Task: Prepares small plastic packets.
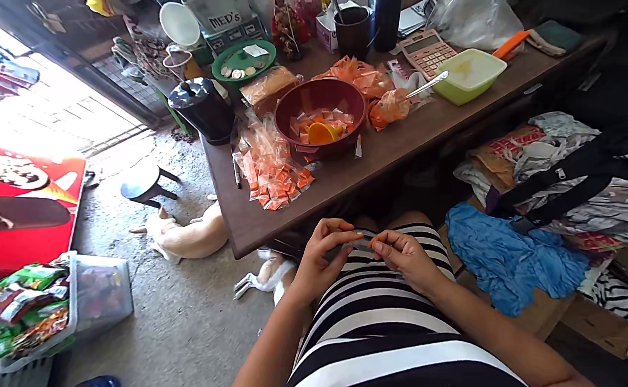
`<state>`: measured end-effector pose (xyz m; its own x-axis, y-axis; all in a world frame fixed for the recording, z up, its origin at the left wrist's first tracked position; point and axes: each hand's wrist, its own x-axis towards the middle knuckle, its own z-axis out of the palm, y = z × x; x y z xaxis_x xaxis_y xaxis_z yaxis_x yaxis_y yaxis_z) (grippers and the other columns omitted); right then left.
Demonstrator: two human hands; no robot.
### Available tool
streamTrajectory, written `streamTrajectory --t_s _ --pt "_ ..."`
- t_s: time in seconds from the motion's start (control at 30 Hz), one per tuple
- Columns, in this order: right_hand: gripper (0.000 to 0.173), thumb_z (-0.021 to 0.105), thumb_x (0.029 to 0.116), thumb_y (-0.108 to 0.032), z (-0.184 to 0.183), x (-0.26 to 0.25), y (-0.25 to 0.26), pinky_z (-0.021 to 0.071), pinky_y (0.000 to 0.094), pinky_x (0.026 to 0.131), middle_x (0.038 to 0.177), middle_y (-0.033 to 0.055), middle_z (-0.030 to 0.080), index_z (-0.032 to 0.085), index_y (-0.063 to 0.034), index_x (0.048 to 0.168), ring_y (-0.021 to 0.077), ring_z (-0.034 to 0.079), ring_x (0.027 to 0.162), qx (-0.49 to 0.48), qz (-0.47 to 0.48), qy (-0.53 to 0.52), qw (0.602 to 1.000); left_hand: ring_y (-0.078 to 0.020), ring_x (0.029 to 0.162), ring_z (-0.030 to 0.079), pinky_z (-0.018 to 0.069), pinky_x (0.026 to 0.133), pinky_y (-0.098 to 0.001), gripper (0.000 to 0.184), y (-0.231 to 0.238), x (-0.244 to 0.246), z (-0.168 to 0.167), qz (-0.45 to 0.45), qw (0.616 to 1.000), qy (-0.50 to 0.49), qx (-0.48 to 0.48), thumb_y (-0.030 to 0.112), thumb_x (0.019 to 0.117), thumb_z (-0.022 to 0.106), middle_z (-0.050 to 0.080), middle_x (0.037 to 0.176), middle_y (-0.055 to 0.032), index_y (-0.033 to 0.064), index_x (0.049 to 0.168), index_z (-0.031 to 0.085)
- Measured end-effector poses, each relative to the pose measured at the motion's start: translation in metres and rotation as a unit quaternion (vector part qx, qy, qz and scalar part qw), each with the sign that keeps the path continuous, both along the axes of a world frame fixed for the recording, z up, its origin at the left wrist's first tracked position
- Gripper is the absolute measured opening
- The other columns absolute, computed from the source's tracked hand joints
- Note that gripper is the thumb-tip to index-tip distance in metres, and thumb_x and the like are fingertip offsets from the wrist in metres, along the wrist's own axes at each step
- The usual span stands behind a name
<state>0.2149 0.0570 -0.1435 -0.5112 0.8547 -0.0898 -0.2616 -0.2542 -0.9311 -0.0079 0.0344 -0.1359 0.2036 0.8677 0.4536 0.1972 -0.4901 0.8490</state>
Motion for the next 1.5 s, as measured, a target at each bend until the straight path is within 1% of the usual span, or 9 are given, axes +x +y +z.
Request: streamTrajectory --t_s 0.3,0.4,0.5,0.57,0.7,0.83,0.97,1.13,1.5 --pt "0.014 0.056 0.1039 -0.014 -0.004 0.002 0.001 0.0351 0.0096 0.049 0.082 -0.0093 0.067 0.069 -0.0088 0.103 -0.0074 0.044 0.053 -0.032 0.063 0.009 0.997 -0.008 0.104 0.064 0.0527 0.093 -0.0228 0.012 0.006 -0.004 0.0 0.039 0.998 0.019 0.049 0.022 0.0965 0.072 0.07 0.105 -0.0026 0.0111 0.098 0.078" --pt "0.033 0.054 0.1058 -0.03 -0.008 0.003 0.001 0.0536 0.019 0.086 0.111 -0.0007 0.07 0.066 -0.0034 0.12 0.0001 0.064 0.095 0.109 0.043 -0.083 0.99 -0.0086 0.103 0.064 0.0525 0.093 -0.0241 0.013 0.004 -0.003 0.0 0.044 0.998 0.025 0.032 0.022 0.0965 0.072 0.07 0.103 -0.0024 0.0105 0.096 0.078" --pt "0.058 0.059 0.0995 -0.053 -0.013 0.002 0.004 0.0457 0.0382 0.109 0.135 0.0091 0.064 0.065 -0.0037 0.131 0.0171 0.057 0.128 0.287 -0.031 -0.161 0.944 -0.0085 0.103 0.065 0.0533 0.092 -0.0242 0.014 0.003 -0.001 -0.001 0.06 0.998 0.024 0.007 0.023 0.0943 0.075 0.071 0.103 -0.0026 0.0096 0.093 0.077" --pt "0.042 0.066 0.0971 -0.046 -0.013 0.0 0.004 0.0442 0.0441 0.108 0.126 0.0027 0.069 0.072 -0.0108 0.121 0.0162 0.06 0.122 0.331 -0.076 -0.175 0.924 -0.0081 0.102 0.065 0.0542 0.091 -0.0234 0.014 0.003 0.002 -0.001 0.068 0.997 0.02 -0.006 0.022 0.093 0.076 0.071 0.102 -0.0028 0.0083 0.091 0.077" --pt "0.02 0.063 0.101 -0.026 -0.014 -0.003 0.0 0.045 0.0342 0.097 0.098 -0.0033 0.073 0.076 -0.0109 0.104 0.0071 0.063 0.099 0.313 -0.096 -0.164 0.931 -0.0083 0.1 0.067 0.0558 0.09 -0.0238 0.014 0.002 0.009 0.0 0.066 0.997 0.0 -0.049 0.021 0.0939 0.074 0.071 0.101 -0.0029 0.0064 0.093 0.076" --pt "0.017 0.062 0.1011 -0.017 -0.01 -0.003 0.0 0.054 0.0211 0.091 0.099 -0.0015 0.071 0.072 -0.0033 0.104 0.002 0.065 0.095 0.206 -0.082 -0.089 0.971 -0.0079 0.097 0.067 0.0587 0.086 -0.0253 0.025 -0.002 0.016 -0.002 0.059 0.989 -0.09 -0.104 0.024 0.0948 0.073 0.069 0.11 -0.0018 0.0029 0.109 0.074" --pt "0.014 0.062 0.1005 -0.011 -0.008 -0.003 0.0 0.0558 0.0215 0.089 0.098 -0.0023 0.071 0.071 -0.0018 0.105 0.0021 0.067 0.093 0.152 -0.078 -0.046 0.984 -0.0071 0.095 0.067 0.058 0.085 -0.0242 0.03 -0.003 0.022 -0.006 0.043 0.983 -0.119 -0.13 0.019 0.0891 0.079 0.069 0.111 -0.0011 0.0019 0.113 0.073" --pt "0.013 0.063 0.0999 -0.011 -0.01 -0.004 -0.001 0.056 0.0219 0.089 0.098 -0.0027 0.071 0.071 -0.0022 0.104 0.0023 0.067 0.093 0.152 -0.078 -0.042 0.984 -0.0077 0.094 0.069 0.0586 0.086 -0.0249 0.013 -0.003 0.029 -0.003 0.07 0.982 -0.124 -0.126 0.01 0.0947 0.071 0.072 0.102 -0.0017 0.0018 0.103 0.077" --pt "0.015 0.065 0.0997 -0.015 -0.013 -0.003 -0.002 0.0535 0.0196 0.09 0.097 -0.0016 0.071 0.072 -0.0022 0.102 0.0007 0.065 0.094 0.207 -0.079 -0.068 0.973 -0.0021 0.077 0.065 0.0546 0.07 -0.0166 0.01 -0.004 0.033 -0.003 0.115 0.985 -0.095 -0.084 0.013 0.0792 0.086 0.07 0.081 0.0032 0.0075 0.083 0.078"
